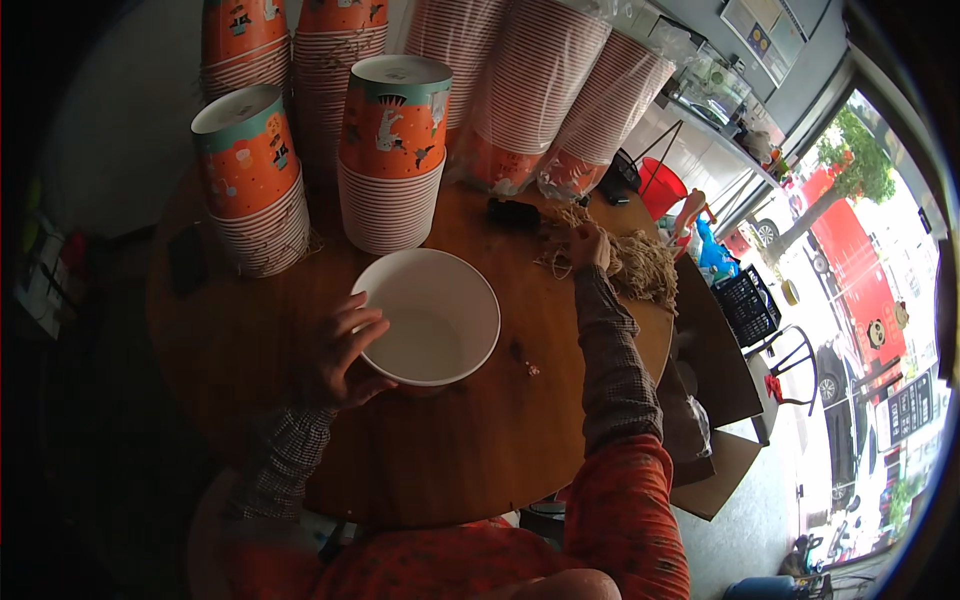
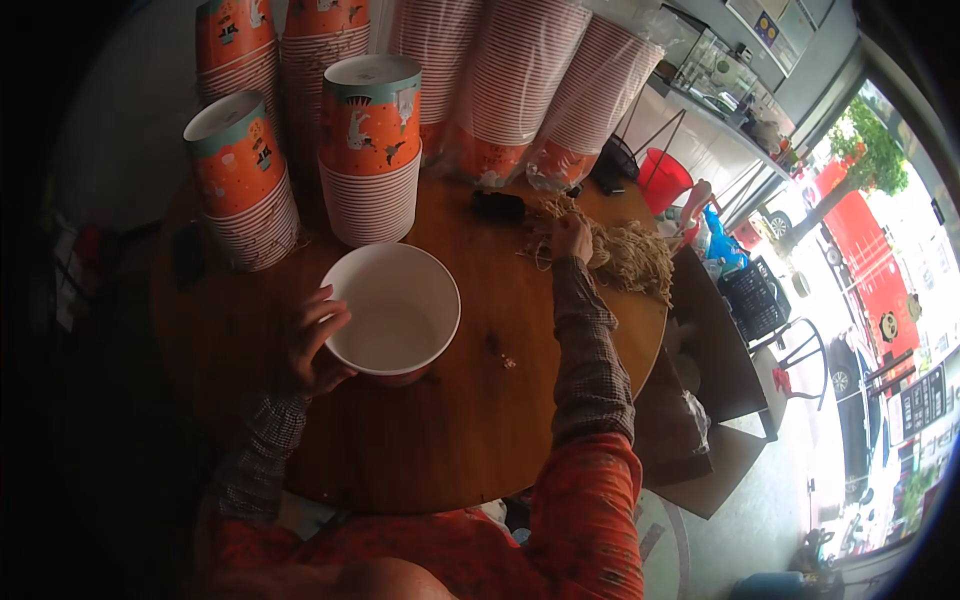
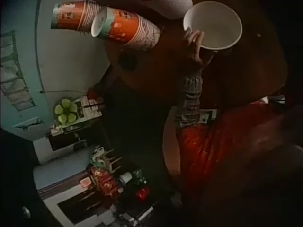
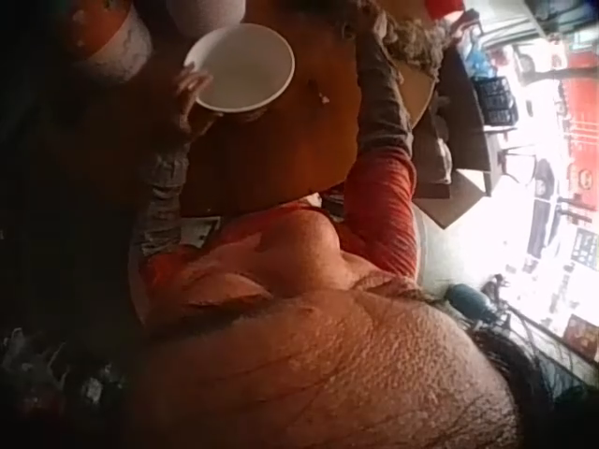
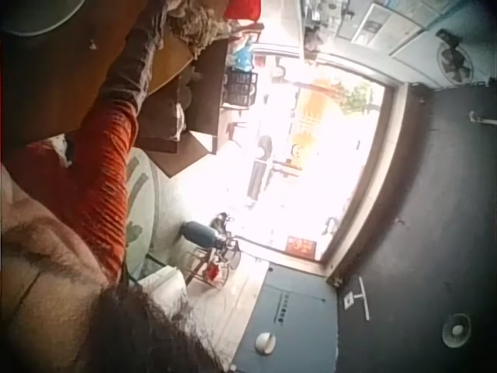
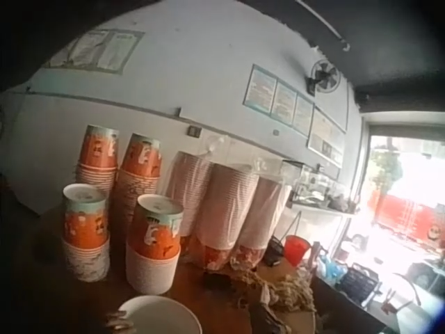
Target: The recorder is threading and securing cord handles onto printed paper buckets at a workstation.
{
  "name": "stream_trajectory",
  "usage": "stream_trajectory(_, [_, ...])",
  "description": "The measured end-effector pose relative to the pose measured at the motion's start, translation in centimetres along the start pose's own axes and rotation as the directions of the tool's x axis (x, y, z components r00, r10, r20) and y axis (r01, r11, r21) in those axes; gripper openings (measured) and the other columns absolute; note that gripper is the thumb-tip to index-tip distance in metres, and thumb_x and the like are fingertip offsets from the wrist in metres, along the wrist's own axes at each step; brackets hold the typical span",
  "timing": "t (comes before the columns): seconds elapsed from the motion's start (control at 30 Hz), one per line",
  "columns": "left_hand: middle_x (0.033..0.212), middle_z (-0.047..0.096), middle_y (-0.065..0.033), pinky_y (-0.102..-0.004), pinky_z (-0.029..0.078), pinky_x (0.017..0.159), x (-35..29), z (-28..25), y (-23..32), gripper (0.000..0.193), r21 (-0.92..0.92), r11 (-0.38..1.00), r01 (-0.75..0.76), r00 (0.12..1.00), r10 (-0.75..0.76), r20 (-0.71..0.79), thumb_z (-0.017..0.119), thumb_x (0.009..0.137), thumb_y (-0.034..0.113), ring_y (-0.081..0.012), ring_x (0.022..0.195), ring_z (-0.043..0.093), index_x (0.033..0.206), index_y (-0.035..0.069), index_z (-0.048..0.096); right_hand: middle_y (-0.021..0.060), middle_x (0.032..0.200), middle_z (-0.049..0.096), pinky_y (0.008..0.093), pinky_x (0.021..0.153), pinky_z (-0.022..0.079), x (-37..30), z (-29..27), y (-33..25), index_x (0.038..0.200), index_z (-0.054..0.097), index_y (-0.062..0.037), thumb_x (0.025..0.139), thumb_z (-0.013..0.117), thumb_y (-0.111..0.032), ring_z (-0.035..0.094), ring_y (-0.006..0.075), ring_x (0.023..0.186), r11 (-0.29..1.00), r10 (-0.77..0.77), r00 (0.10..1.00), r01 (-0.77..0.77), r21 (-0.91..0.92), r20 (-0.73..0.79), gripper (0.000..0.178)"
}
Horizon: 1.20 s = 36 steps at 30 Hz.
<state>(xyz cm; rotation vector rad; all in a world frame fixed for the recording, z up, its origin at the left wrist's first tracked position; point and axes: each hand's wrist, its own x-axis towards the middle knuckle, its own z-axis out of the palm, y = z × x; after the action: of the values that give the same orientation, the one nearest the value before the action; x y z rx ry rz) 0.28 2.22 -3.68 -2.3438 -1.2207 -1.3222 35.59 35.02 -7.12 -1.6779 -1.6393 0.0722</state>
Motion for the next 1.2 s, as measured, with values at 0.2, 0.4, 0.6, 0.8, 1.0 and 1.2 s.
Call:
stream_trajectory(0.2, [0.106,0.056,-0.0105,-0.0447,0.049,0.09,-0.4,0.1,0.2,0.051,-0.013,0.999,0.046,0.997,-0.047,-0.061,0.074,0.078,0.041,-0.0324,0.108,0.054,0.112,0.004,0.062,0.0138,0.089,0.067,0.0456,0.076,0.05,1.5,1.2,-0.4,0.091,0.069,-0.0092,0.079,0.069,-0.031,0.064,0.0344,0.088,0.997,0.079,0.997,-0.079,0.022,-0.001,0.025])
stream_trajectory(0.4, [0.104,0.056,-0.0096,-0.0438,0.05,0.087,0.7,0.1,0.6,0.042,0.027,0.999,0.045,0.989,-0.04,-0.14,0.076,0.078,0.031,-0.0309,0.105,0.055,0.109,0.006,0.063,0.0089,0.075,0.066,0.0323,0.059,0.053,2.1,0.5,0.5,0.095,0.066,-0.0002,0.085,0.066,-0.018,0.066,0.0196,0.066,0.853,-0.14,0.987,0.159,0.498,-0.075,0.02])
stream_trajectory(0.6, [0.103,0.057,-0.0097,-0.0446,0.049,0.089,-0.2,-0.8,0.5,0.035,0.046,0.994,0.102,0.986,-0.095,-0.14,0.074,0.078,0.021,-0.0313,0.105,0.055,0.108,0.006,0.063,-0.0013,0.071,0.059,0.0185,0.049,0.038,-8.4,-9.8,-12.7,0.091,0.063,-0.0027,0.091,0.06,-0.01,0.052,0.0039,0.058,0.555,-0.306,0.888,-0.126,0.822,0.343,0.008])
stream_trajectory(0.8, [0.096,0.06,-0.0096,-0.0419,0.047,0.082,0.5,-1.4,3.7,0.024,-0.008,0.991,0.133,0.955,-0.13,-0.268,0.068,0.08,0.014,-0.0295,0.095,0.058,0.102,0.005,0.063,0.0008,0.076,0.062,0.0198,0.054,0.044,-17.1,-15.0,-17.5,0.095,0.064,-0.0009,0.088,0.063,-0.004,0.054,0.0041,0.061,0.545,-0.523,0.706,-0.153,0.824,0.477,0.007])
stream_trajectory(1.0, [0.079,0.059,-0.0095,-0.0329,0.048,0.062,2.4,0.3,8.3,0.016,-0.513,0.799,0.312,0.914,-0.4,-0.067,0.069,0.083,0.015,-0.022,0.069,0.059,0.089,0.003,0.06,0.005,0.08,0.064,0.0259,0.056,0.048,-21.0,-16.2,-19.2,0.093,0.064,-0.0024,0.084,0.064,0.0,0.061,0.0116,0.064,0.57,-0.743,0.562,0.249,0.783,0.363,0.01])
stream_trajectory(1.2, [0.074,0.056,-0.0105,-0.0311,0.044,0.056,1.5,1.8,8.9,0.007,-0.496,0.751,0.436,0.87,-0.494,0.017,0.06,0.09,0.006,-0.019,0.062,0.056,0.088,0.0,0.057,0.0096,0.082,0.062,0.0301,0.056,0.05,-22.1,-15.8,-18.5,0.093,0.063,-0.004,0.08,0.065,0.0,0.063,0.0218,0.063,0.49,-0.838,0.471,0.43,0.758,0.275,0.014])
